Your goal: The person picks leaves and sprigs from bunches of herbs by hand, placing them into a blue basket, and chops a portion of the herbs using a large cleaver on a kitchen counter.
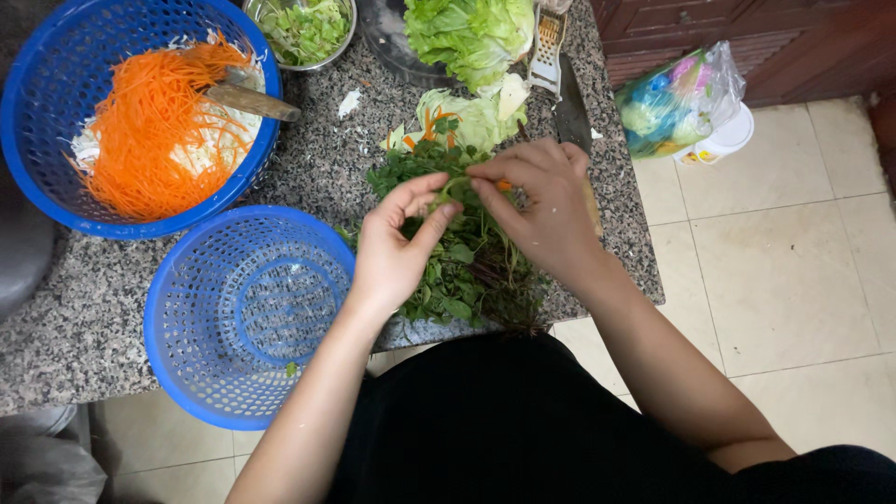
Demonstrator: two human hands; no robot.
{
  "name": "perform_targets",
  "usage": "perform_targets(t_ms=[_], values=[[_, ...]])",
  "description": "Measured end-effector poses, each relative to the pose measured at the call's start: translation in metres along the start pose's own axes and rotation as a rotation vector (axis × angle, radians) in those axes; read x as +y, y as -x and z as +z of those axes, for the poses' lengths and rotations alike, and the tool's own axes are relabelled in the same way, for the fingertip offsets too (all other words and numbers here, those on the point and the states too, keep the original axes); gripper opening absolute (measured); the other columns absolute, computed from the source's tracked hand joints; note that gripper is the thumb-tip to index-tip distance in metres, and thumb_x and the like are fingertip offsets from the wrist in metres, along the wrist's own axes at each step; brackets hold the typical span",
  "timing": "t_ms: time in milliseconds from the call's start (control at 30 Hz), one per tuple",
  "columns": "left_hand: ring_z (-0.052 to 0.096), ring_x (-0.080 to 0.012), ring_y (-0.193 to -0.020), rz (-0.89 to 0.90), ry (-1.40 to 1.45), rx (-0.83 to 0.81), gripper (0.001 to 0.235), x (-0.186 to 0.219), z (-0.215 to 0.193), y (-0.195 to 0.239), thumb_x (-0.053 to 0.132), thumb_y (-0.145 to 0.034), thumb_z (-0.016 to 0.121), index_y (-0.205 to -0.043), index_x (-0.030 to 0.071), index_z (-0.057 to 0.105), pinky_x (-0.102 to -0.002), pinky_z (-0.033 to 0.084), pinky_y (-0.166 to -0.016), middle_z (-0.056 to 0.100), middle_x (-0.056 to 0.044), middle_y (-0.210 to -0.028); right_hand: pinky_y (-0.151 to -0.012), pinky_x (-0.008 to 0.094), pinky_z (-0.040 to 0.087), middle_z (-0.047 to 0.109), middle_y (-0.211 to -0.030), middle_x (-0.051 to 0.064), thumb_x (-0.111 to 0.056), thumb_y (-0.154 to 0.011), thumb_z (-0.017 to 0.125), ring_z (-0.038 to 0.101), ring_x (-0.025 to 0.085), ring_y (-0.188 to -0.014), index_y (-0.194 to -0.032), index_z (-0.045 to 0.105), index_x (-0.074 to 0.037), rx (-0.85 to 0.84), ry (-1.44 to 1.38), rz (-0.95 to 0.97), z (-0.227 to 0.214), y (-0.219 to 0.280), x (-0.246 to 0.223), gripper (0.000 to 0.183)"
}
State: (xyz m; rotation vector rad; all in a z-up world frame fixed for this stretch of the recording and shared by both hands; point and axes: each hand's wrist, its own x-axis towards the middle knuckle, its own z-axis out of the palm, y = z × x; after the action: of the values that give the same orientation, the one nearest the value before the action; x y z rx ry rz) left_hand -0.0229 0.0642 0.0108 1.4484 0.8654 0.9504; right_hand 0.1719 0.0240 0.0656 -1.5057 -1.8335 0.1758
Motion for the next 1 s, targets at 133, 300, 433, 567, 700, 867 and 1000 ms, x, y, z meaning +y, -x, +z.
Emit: perform_targets(t_ms=[133,300,433,567,700,867,1000], values=[[0.07,-0.0086,-0.101,-0.032,-0.018,-0.041,0.039,-0.007,-0.004,-0.001,0.011,-0.097,0.071,-0.134,0.002,0.064,-0.025,0.056,-0.091,0.077,-0.005,-0.112,-0.098,0.039,0.032,0.071,-0.099,-0.001,-0.019,-0.095,0.076,0.061,0.019,-0.104,-0.103,0.077,-0.014,0.013,-0.071,0.069,0.009,0.001,0.0,0.01],[0.068,-0.0048,-0.097,-0.191,0.089,-0.029,0.035,-0.009,-0.004,-0.001,0.019,-0.104,0.065,-0.136,0.003,0.067,-0.023,0.054,-0.09,0.08,-0.005,-0.105,-0.098,0.038,0.034,0.07,-0.097,-0.002,-0.016,-0.091,0.076,0.062,0.018,-0.102,-0.096,0.073,-0.013,0.018,-0.128,0.109,0.017,0.001,0.005,0.006],[0.071,-0.0042,-0.1,-0.239,0.183,-0.024,0.037,-0.006,-0.004,-0.001,0.018,-0.098,0.068,-0.132,0.004,0.066,-0.022,0.055,-0.091,0.079,-0.002,-0.11,-0.099,0.039,0.031,0.068,-0.098,-0.001,-0.013,-0.087,0.076,0.062,0.018,-0.102,-0.093,0.07,-0.012,0.022,-0.108,0.073,0.022,0.004,0.005,0.009],[0.055,-0.003,-0.075,-0.177,-0.031,0.065,0.024,0.0,-0.006,0.001,0.014,-0.094,0.075,-0.117,0.005,0.079,-0.021,0.047,-0.069,0.07,-0.001,-0.087,-0.098,0.038,0.031,0.068,-0.099,-0.001,-0.011,-0.086,0.075,0.062,0.018,-0.102,-0.092,0.067,-0.011,0.03,-0.112,0.056,0.028,0.005,0.006,0.011],[0.044,-0.007,-0.058,-0.135,-0.342,0.147,0.017,0.012,-0.009,0.003,0.014,-0.09,0.077,-0.105,0.011,0.083,-0.025,0.036,-0.054,0.062,-0.005,-0.066,-0.099,0.039,0.031,0.066,-0.096,-0.001,-0.01,-0.083,0.076,0.061,0.018,-0.1,-0.091,0.066,-0.011,0.017,-0.115,0.071,0.033,0.004,0.004,0.013],[0.053,-0.0083,-0.06,0.102,-0.441,0.181,0.014,0.016,-0.014,0.002,0.012,-0.086,0.076,-0.099,0.01,0.082,-0.025,0.045,-0.059,0.072,-0.003,-0.073,-0.098,0.043,0.03,0.067,-0.098,-0.003,-0.011,-0.081,0.078,0.061,0.019,-0.102,-0.091,0.066,-0.013,0.011,0.086,-0.104,0.034,-0.001,0.002,0.017],[0.054,-0.0096,-0.059,0.051,-0.448,0.203,0.014,0.013,-0.021,0.007,0.013,-0.086,0.076,-0.098,0.01,0.083,-0.026,0.045,-0.056,0.071,-0.005,-0.072,-0.1,0.042,0.028,0.068,-0.101,-0.003,-0.013,-0.083,0.08,0.061,0.018,-0.106,-0.096,0.067,-0.015,-0.008,0.115,-0.198,0.035,-0.002,0.006,0.019]])
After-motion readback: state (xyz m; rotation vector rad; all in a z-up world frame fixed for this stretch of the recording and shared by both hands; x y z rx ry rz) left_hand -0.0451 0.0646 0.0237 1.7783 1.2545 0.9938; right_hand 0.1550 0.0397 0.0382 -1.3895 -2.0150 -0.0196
